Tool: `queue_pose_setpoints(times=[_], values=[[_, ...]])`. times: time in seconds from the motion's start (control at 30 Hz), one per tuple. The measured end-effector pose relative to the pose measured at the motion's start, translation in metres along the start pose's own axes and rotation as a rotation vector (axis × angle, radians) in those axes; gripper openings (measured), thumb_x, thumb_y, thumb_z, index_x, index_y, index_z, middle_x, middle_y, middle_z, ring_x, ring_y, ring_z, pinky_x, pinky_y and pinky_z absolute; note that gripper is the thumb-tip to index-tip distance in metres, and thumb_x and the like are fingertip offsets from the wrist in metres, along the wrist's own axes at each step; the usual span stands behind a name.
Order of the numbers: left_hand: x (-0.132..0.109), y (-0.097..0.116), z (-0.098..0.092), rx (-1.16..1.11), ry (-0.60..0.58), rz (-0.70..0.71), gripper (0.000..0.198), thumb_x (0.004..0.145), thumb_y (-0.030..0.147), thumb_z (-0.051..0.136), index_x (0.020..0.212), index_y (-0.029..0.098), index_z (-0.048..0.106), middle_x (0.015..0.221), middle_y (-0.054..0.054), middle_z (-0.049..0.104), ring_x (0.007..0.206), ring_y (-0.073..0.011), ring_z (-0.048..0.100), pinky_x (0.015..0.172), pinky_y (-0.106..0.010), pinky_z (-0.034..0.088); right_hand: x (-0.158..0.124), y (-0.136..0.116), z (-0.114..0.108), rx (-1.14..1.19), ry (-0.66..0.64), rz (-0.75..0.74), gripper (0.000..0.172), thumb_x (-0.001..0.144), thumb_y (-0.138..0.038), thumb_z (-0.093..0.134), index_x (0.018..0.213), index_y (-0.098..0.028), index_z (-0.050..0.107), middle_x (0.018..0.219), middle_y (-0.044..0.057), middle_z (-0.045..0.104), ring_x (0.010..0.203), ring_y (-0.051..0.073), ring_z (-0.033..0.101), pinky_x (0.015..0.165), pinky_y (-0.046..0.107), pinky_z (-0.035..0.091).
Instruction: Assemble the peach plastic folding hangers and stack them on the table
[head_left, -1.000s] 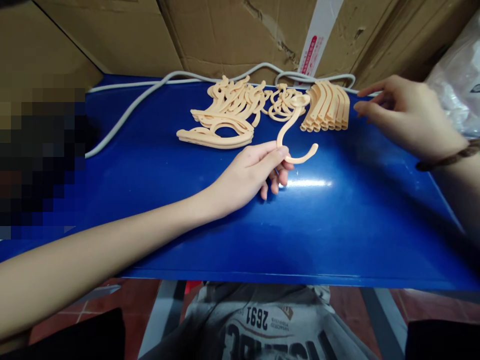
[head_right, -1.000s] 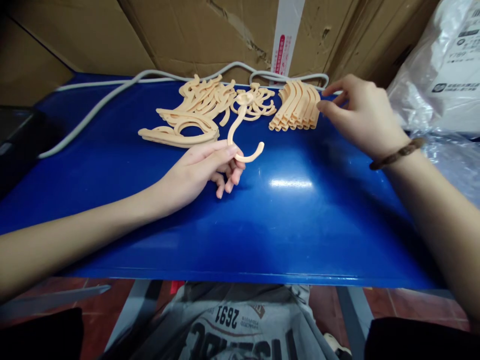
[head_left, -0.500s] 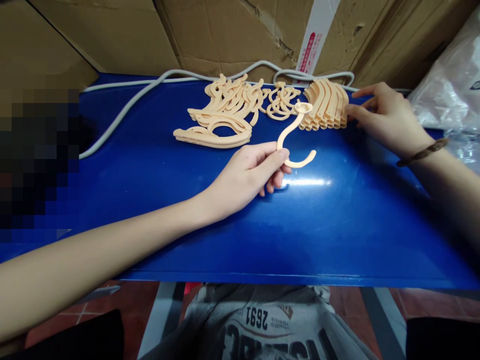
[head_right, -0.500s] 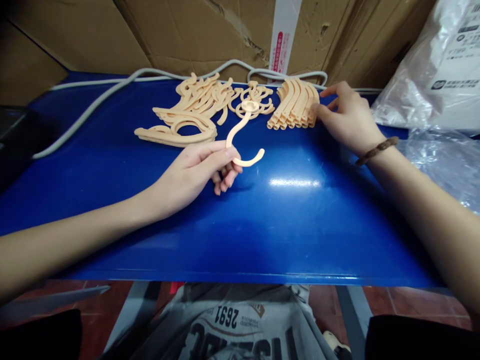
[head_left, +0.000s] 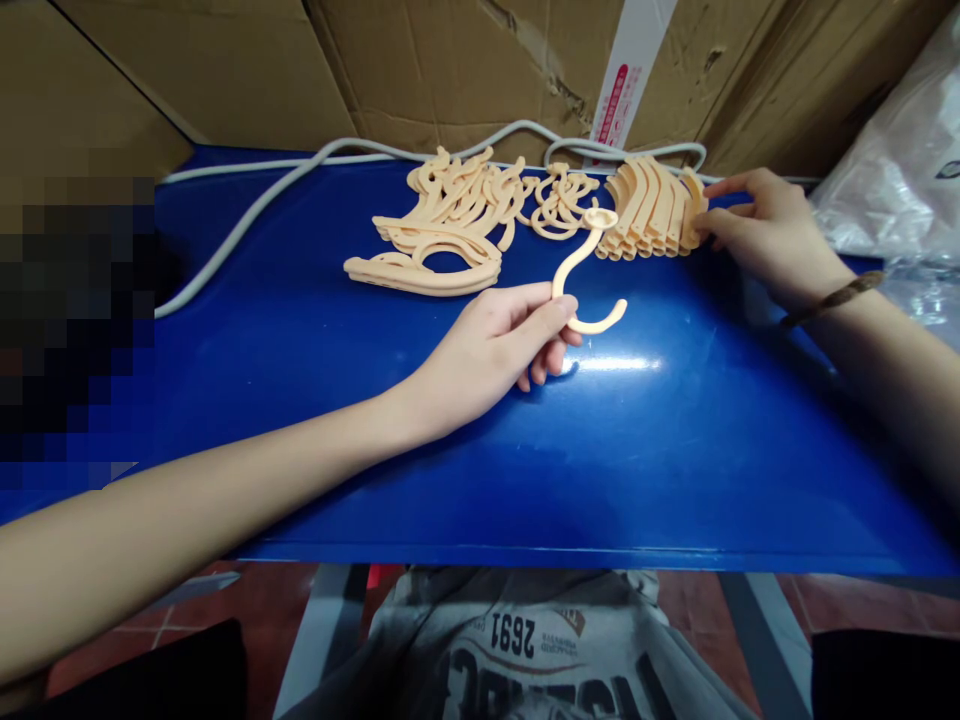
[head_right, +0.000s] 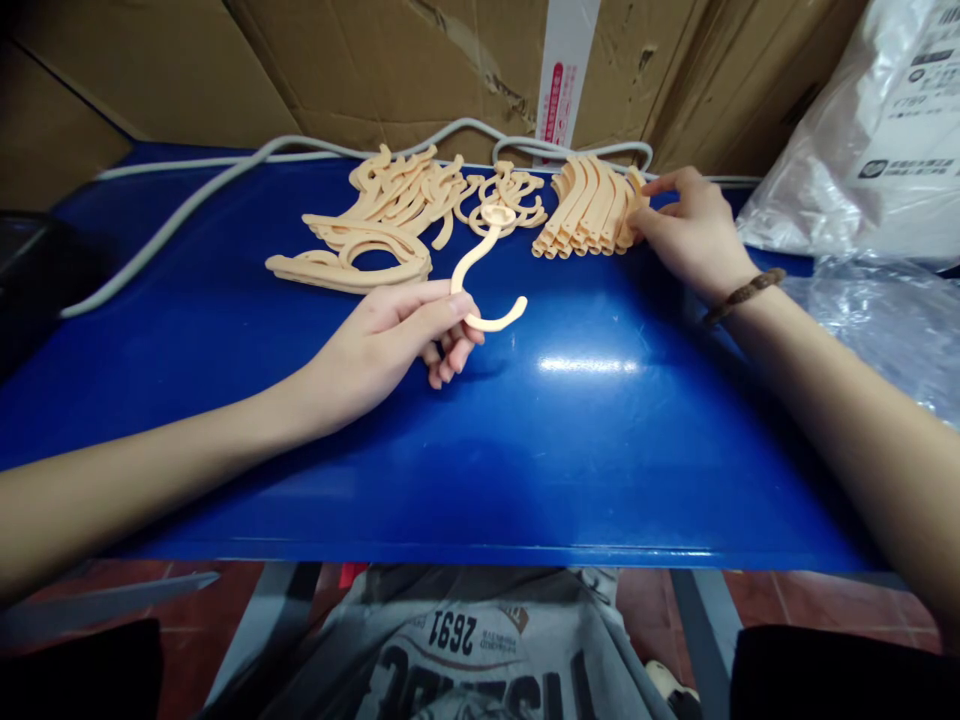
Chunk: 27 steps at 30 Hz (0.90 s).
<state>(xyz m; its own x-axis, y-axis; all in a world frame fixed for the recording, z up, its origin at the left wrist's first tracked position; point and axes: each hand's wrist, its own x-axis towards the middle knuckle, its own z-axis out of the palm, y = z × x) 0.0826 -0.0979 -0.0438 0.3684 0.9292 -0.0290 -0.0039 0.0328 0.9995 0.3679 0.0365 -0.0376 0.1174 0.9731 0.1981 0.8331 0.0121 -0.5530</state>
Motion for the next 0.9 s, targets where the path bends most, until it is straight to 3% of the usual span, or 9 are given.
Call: queue_pose_setpoints(times=[0.2, 0.33, 0.4, 0.5, 0.63, 0.73, 0.9], values=[[0.000, -0.001, 0.000, -0.007, -0.001, 0.009, 0.033, 0.111, 0.019, 0.054, 0.080, 0.015, 0.064, 0.060, 0.004, 0.062, 0.050, -0.0040, 0.056, 0.047, -0.011, 0.046, -0.006, -0.012, -0.010, 0.030, 0.088, 0.083, 0.042, 0.091, -0.009, 0.067, 0.132, -0.012, 0.067, 0.093, 0.009, 0.077, 0.089, 0.024, 0.076, 0.090, 0.047, 0.060], [0.000, -0.002, 0.000, 0.008, 0.000, 0.019, 0.032, 0.110, 0.021, 0.055, 0.081, 0.016, 0.065, 0.061, 0.003, 0.062, 0.051, -0.0046, 0.056, 0.048, -0.011, 0.047, -0.014, -0.025, -0.027, 0.075, 0.167, 0.066, 0.049, 0.087, -0.015, 0.067, 0.136, -0.018, 0.065, 0.106, 0.011, 0.080, 0.100, 0.028, 0.077, 0.095, 0.050, 0.061], [-0.001, -0.002, 0.000, 0.027, 0.009, 0.025, 0.031, 0.109, 0.024, 0.056, 0.081, 0.016, 0.065, 0.062, 0.003, 0.062, 0.051, -0.0053, 0.057, 0.049, -0.012, 0.047, -0.020, -0.032, -0.034, 0.116, 0.143, 0.033, 0.052, 0.084, -0.020, 0.068, 0.136, -0.023, 0.065, 0.109, 0.013, 0.081, 0.102, 0.030, 0.078, 0.095, 0.053, 0.061], [-0.002, -0.001, -0.001, 0.049, 0.035, 0.070, 0.031, 0.108, 0.027, 0.056, 0.079, 0.017, 0.064, 0.062, 0.002, 0.061, 0.051, -0.0062, 0.057, 0.050, -0.014, 0.048, -0.035, -0.043, -0.044, 0.174, -0.016, -0.030, 0.043, 0.079, -0.037, 0.073, 0.121, -0.036, 0.072, 0.120, 0.013, 0.078, 0.113, 0.036, 0.075, 0.102, 0.057, 0.057], [-0.003, 0.000, -0.002, 0.058, 0.049, 0.150, 0.031, 0.107, 0.027, 0.056, 0.078, 0.018, 0.064, 0.062, 0.002, 0.062, 0.052, -0.0062, 0.056, 0.051, -0.014, 0.049, -0.051, -0.056, -0.049, 0.161, -0.199, -0.111, 0.032, 0.075, -0.046, 0.076, 0.105, -0.039, 0.070, 0.099, 0.009, 0.078, 0.105, 0.035, 0.076, 0.099, 0.058, 0.057], [-0.003, -0.001, -0.003, 0.057, 0.038, 0.145, 0.030, 0.107, 0.028, 0.057, 0.080, 0.017, 0.065, 0.062, 0.002, 0.062, 0.052, -0.0062, 0.056, 0.051, -0.014, 0.049, -0.052, -0.056, -0.046, 0.149, -0.390, -0.205, 0.044, 0.071, -0.054, 0.079, 0.107, -0.031, 0.066, 0.087, 0.005, 0.078, 0.086, 0.030, 0.074, 0.088, 0.056, 0.060], [-0.001, -0.002, -0.003, 0.075, 0.013, 0.108, 0.030, 0.108, 0.027, 0.056, 0.082, 0.016, 0.066, 0.063, 0.001, 0.064, 0.056, -0.0072, 0.058, 0.050, -0.014, 0.047, -0.045, -0.041, -0.037, 0.109, -0.835, -0.374, 0.064, 0.078, -0.064, 0.080, 0.126, -0.026, 0.062, 0.083, 0.001, 0.076, 0.072, 0.021, 0.072, 0.064, 0.034, 0.058]])
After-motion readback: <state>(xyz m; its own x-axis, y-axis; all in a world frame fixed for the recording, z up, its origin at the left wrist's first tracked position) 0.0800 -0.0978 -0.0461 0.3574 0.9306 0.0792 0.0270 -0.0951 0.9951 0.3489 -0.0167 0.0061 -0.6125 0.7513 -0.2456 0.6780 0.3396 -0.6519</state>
